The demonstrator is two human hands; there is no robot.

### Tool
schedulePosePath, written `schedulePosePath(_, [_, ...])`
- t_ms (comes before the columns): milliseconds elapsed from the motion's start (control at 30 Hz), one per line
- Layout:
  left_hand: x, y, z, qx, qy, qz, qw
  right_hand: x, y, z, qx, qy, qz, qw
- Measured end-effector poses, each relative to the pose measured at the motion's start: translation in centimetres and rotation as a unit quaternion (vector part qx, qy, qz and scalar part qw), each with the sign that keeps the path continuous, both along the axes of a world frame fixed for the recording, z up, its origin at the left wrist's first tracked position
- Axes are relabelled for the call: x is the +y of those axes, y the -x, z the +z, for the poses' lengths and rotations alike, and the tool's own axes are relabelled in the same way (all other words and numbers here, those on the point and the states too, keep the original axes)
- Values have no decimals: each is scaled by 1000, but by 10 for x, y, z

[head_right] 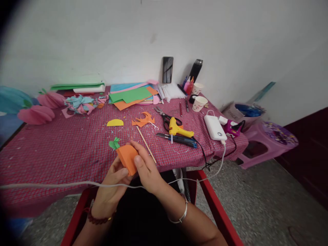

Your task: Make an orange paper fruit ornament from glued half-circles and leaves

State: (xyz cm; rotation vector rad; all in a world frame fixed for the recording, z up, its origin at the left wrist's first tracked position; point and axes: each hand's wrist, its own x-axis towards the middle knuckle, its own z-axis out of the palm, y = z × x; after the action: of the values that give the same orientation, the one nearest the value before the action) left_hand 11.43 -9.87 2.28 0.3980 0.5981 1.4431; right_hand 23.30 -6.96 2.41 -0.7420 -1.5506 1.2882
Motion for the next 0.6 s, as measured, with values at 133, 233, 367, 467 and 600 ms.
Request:
schedulePosePath(133, [1,-1,0,15,-1,5,1000,0,4,0,-11,-5,-18,1000])
schedulePosePath(233, [2,-2,-1,26,-7,6,1000,-1,7,0,-12,-4,-33,999])
schedulePosePath(367, [2,-3,-4,84,-31,60,994,-4,7,-2,7,10,-31,999])
schedulePosePath(467, [0,-2,-8,189,-74,163,965,-4,3,-4,45,35,47,997])
schedulePosePath(600, [-4,3,-12,291,-99,186,933,0,-4,0,45,68,106,991])
